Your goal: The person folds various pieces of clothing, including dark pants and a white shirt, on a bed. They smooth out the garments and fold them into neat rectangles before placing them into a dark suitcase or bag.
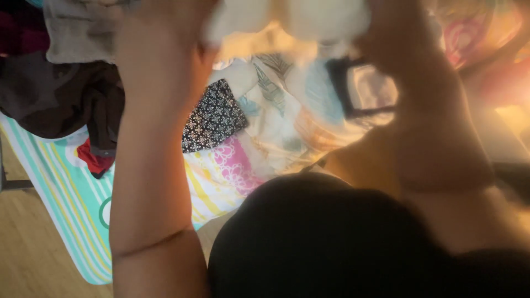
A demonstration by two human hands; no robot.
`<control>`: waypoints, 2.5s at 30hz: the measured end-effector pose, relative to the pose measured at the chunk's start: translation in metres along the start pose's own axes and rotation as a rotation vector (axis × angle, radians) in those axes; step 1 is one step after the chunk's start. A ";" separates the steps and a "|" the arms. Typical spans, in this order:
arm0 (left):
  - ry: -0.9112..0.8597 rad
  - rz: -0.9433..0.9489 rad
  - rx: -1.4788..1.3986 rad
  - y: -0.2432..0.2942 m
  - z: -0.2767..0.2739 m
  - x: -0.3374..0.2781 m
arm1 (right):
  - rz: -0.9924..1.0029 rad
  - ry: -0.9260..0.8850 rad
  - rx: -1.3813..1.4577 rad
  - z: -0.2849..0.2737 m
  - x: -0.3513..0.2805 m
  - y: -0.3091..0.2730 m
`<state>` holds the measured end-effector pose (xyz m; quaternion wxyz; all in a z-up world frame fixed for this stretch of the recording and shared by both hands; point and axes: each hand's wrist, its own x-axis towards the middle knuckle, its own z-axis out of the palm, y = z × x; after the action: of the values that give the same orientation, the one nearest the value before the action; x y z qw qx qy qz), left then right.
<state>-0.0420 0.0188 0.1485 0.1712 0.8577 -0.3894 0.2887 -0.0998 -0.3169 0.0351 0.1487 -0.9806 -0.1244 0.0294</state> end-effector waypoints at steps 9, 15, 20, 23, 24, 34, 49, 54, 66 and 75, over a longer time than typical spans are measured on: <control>-1.106 -0.263 0.103 -0.035 0.241 -0.202 | -0.023 -0.297 0.121 0.228 -0.034 0.093; -1.214 -0.333 0.029 -0.048 0.285 -0.232 | 0.044 -0.677 0.155 0.405 -0.077 0.183; -1.287 -0.379 -0.027 -0.052 0.307 -0.243 | 0.009 -0.760 0.184 0.392 -0.051 0.189; -1.316 -0.405 -0.052 -0.058 0.318 -0.254 | 0.013 -0.659 0.252 0.369 -0.024 0.199; -1.322 -0.415 -0.059 -0.062 0.323 -0.257 | 0.010 -0.557 0.302 0.361 -0.011 0.206; -0.527 -0.418 0.027 -0.041 0.377 -0.275 | 0.273 0.280 0.225 0.264 0.040 0.145; -0.853 -0.130 -0.415 0.066 0.434 -0.275 | 0.648 -0.420 -0.255 0.301 -0.030 0.188; -0.618 -0.415 -0.462 0.018 0.466 -0.288 | 0.663 0.112 0.280 0.309 -0.013 0.145; -0.351 -0.839 -0.201 -0.062 0.430 -0.273 | 0.002 0.008 0.615 0.416 0.114 0.008; -0.723 -0.973 -0.193 -0.073 0.362 -0.294 | -0.047 -0.064 0.501 0.563 0.230 0.086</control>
<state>-0.0105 0.0451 -0.3215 0.2173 0.9614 -0.0110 -0.1685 0.0901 -0.1787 -0.5322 0.3836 -0.9086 -0.1408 0.0867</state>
